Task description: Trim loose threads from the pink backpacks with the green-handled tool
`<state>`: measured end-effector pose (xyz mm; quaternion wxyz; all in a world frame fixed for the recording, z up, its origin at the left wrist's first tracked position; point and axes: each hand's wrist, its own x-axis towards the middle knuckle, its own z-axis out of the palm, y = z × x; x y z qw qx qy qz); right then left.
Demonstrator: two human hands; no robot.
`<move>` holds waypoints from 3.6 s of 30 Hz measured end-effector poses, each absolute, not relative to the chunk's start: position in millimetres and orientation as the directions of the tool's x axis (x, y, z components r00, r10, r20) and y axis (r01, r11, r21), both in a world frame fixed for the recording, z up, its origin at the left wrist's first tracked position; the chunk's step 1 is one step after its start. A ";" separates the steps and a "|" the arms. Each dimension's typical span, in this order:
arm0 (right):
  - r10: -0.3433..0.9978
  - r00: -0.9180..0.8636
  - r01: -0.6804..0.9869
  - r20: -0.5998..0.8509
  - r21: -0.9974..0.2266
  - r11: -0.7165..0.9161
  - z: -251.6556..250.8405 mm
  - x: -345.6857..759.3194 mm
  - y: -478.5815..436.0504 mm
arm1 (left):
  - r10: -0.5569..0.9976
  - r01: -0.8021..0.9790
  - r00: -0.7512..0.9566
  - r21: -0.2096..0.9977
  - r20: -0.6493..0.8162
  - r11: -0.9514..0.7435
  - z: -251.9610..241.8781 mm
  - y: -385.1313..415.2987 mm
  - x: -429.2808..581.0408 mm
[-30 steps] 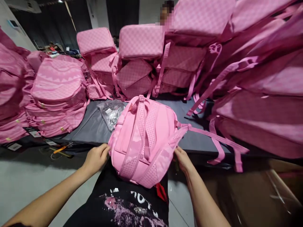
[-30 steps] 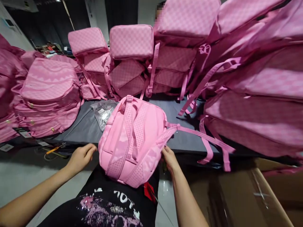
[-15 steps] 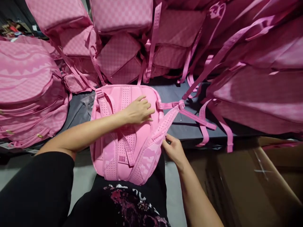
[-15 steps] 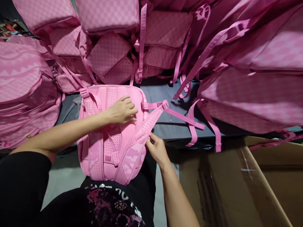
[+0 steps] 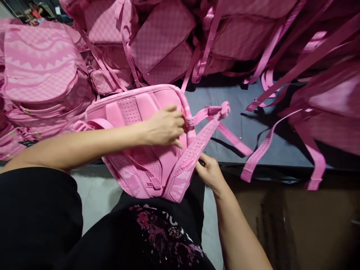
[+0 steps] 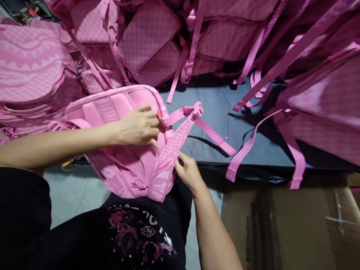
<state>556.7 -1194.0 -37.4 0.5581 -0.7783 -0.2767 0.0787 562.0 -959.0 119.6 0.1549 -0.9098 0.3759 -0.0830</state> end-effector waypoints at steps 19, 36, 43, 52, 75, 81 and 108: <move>0.494 0.861 0.336 0.123 -0.866 -0.371 -47.8 561.9 -1189.2 | -0.671 -0.630 0.738 -0.281 0.075 -0.724 86.4 -955.5 553.6; 0.675 0.667 0.745 0.317 -0.278 -0.606 -23.1 619.8 -1132.3 | -0.580 -0.528 0.765 -0.245 0.280 -0.813 40.3 -915.9 597.4; 0.685 0.649 0.748 0.330 -0.439 -0.497 -18.4 632.1 -1134.4 | -0.683 -0.661 0.626 -0.210 0.376 -0.720 22.0 -909.6 593.3; 0.860 0.304 0.933 0.411 0.052 -0.355 -16.9 645.8 -1124.3 | -0.652 -0.673 0.626 -0.125 0.428 -0.729 11.8 -911.4 599.9; 0.635 0.135 0.825 0.760 0.269 -0.497 52.5 683.4 -1031.1 | 0.084 0.084 0.913 0.017 0.400 -0.996 90.5 -878.0 585.8; 0.236 0.739 0.669 0.631 -0.729 -0.148 74.0 633.1 -1066.1 | -0.130 -0.313 0.829 0.258 0.544 -0.914 77.1 -892.7 566.7; 0.038 0.996 0.066 0.077 -0.970 0.234 -37.3 592.6 -1123.2 | -0.626 -0.590 0.771 -0.238 0.119 -0.772 35.9 -940.2 600.7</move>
